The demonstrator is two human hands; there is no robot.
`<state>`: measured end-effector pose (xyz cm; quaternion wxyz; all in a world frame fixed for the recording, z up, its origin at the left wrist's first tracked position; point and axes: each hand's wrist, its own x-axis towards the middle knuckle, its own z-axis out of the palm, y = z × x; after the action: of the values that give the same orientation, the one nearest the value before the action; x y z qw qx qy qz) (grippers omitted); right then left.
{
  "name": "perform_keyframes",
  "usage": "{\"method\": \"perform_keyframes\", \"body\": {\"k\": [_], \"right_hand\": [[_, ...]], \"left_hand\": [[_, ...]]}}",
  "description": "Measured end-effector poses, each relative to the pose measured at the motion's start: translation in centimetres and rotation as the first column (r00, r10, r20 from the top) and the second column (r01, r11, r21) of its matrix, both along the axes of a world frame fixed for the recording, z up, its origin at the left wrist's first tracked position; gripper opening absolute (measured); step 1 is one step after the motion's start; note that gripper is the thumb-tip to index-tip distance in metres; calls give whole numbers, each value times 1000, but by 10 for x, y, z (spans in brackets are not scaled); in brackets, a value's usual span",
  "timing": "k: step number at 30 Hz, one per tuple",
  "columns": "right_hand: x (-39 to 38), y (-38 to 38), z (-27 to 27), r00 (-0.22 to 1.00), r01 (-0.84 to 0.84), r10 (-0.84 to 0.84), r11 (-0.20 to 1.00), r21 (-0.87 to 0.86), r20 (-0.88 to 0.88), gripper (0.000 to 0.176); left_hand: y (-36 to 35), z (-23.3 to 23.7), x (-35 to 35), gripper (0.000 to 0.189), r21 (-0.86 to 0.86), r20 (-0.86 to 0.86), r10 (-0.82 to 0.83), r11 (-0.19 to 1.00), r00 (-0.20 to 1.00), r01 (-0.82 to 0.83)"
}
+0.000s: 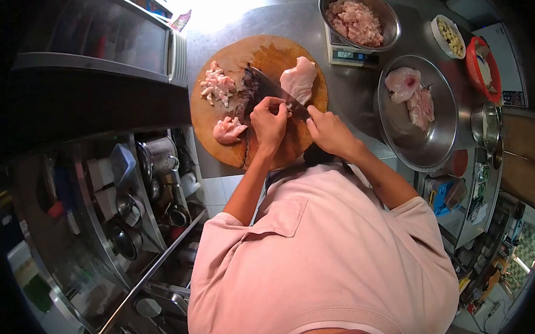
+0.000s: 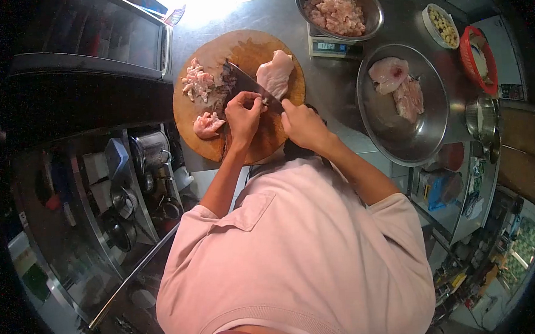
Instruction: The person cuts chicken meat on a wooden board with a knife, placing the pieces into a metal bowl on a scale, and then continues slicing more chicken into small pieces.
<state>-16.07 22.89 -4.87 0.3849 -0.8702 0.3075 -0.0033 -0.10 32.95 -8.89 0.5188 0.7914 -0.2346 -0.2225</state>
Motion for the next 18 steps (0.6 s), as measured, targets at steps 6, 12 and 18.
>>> {"method": "perform_keyframes", "body": {"k": [6, 12, 18], "right_hand": [[-28, 5, 19, 984, -59, 53, 998, -27, -168, 19], [-94, 10, 36, 952, -143, 105, 983, -115, -289, 22], [-113, 20, 41, 953, -89, 65, 994, -69, -297, 21]], "left_hand": [[1, -4, -1, 10, -49, -30, 25, 998, 999, -27], [4, -2, -1, 9, -64, -72, 13, 998, 997, -18], [6, -2, -8, 8, -80, -58, 9, 997, 998, -14]]}}
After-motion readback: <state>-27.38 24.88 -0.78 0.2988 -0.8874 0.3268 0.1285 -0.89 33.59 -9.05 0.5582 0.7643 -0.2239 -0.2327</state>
